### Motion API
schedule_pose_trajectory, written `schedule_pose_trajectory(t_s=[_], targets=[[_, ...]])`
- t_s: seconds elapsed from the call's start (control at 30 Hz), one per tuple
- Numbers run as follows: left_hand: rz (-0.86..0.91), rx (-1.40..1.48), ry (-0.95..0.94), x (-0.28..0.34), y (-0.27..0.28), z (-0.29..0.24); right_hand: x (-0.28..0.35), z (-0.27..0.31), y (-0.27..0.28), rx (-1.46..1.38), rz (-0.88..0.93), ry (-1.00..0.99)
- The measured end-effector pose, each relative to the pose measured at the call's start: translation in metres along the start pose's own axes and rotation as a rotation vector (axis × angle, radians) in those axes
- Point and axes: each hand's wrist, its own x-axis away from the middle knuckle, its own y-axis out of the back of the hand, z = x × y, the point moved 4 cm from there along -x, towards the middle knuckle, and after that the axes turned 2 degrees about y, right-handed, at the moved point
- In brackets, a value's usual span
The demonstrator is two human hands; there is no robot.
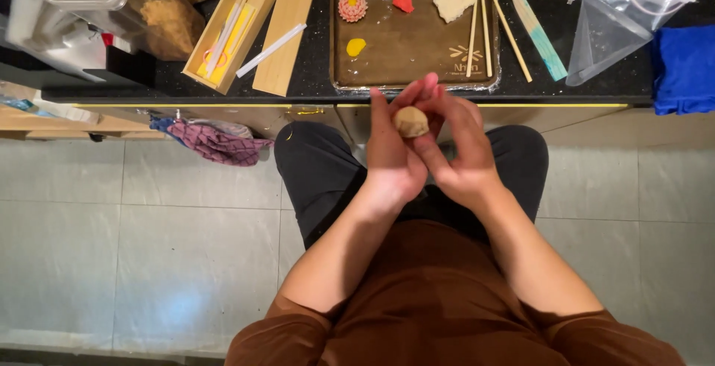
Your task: Shaping and assembling small decorative dough components by hand on a tray.
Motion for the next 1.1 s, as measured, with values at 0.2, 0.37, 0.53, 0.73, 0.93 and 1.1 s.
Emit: schedule_pose_trajectory(t_s=[0.2, 0.37, 0.53, 0.73, 0.93, 1.1], targets=[[0.161, -0.143, 0.02, -0.001, 0.005, 0.0, -0.005, -0.009, 0.018, -0.105, -0.035, -0.124], [0.261, -0.251, 0.087, 0.004, -0.002, -0.001, -0.007, 0.001, 0.025, -0.014, -0.052, -0.116], [0.142, -0.234, -0.078, -0.004, 0.005, 0.009, -0.003, 0.017, 0.01, 0.314, -0.077, 0.117], [0.114, -0.124, -0.117, 0.015, -0.019, -0.002, 0.0, 0.018, 0.006, 0.304, -0.104, 0.07], [0.405, -0.206, -0.18, 0.026, -0.032, -0.004, -0.01, 0.024, 0.016, 0.06, -0.175, 0.058], [0.747, -0.341, -0.309, 0.06, -0.057, -0.02, 0.004, 0.018, 0.024, -0.339, -0.261, -0.003]])
